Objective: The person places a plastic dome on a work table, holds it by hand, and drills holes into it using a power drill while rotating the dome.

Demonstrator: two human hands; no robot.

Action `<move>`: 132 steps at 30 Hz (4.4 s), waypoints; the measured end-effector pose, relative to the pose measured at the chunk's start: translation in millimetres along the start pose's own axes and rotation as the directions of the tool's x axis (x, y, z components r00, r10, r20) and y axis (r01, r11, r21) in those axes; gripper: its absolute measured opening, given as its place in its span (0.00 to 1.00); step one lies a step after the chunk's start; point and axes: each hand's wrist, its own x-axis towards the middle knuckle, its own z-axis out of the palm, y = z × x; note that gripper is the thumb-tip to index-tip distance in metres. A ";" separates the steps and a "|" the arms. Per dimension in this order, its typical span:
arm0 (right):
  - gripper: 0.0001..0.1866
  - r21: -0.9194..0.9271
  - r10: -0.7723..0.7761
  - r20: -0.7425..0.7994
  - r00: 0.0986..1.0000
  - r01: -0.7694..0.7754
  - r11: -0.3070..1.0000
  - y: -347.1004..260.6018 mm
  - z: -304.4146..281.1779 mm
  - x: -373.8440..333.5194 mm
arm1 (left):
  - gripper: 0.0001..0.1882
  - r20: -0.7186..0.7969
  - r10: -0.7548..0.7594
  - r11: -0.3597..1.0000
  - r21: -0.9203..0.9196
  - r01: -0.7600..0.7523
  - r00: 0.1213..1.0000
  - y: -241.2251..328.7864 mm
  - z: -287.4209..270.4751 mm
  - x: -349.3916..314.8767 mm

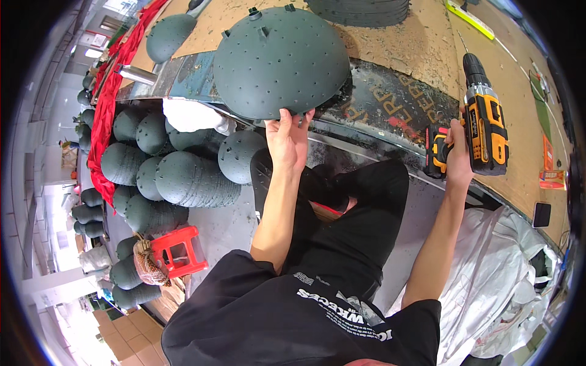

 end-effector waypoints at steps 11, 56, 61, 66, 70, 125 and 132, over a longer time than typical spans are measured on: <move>0.15 -0.021 -0.052 -0.006 0.999 0.052 0.998 -1.1 -1.0 -1.4 | 0.13 0.183 0.242 0.970 -0.006 -0.245 0.953 45.8 -8.3 32.1; 0.17 -0.013 -0.063 0.108 0.992 0.064 0.998 7.8 -8.8 -9.5 | 0.28 0.461 -0.274 -0.351 0.769 -0.534 0.844 100.9 87.6 222.3; 0.20 0.024 0.074 0.177 0.981 -0.080 0.997 -23.3 6.0 -106.5 | 0.26 0.507 -0.256 -0.329 0.755 -0.567 0.823 93.4 88.7 216.2; 0.10 -0.366 0.098 0.592 0.800 0.159 0.917 -5.8 31.2 -188.4 | 0.25 0.573 -0.178 -0.325 0.733 -0.597 0.800 94.7 78.0 223.3; 0.14 -0.322 -0.323 0.642 0.695 0.627 0.709 14.8 71.5 -211.1 | 0.24 0.570 -0.119 -0.334 0.748 -0.574 0.813 92.6 83.0 219.5; 0.22 -0.239 -0.128 0.593 0.795 0.325 0.915 2.1 100.9 -196.0 | 0.23 0.537 -0.089 -0.333 0.777 -0.533 0.839 97.9 87.3 207.4; 0.17 -0.470 -0.083 0.567 0.820 0.404 0.785 -37.6 71.1 -218.8 | 0.23 0.526 -0.075 -0.345 0.783 -0.517 0.847 96.0 84.6 209.8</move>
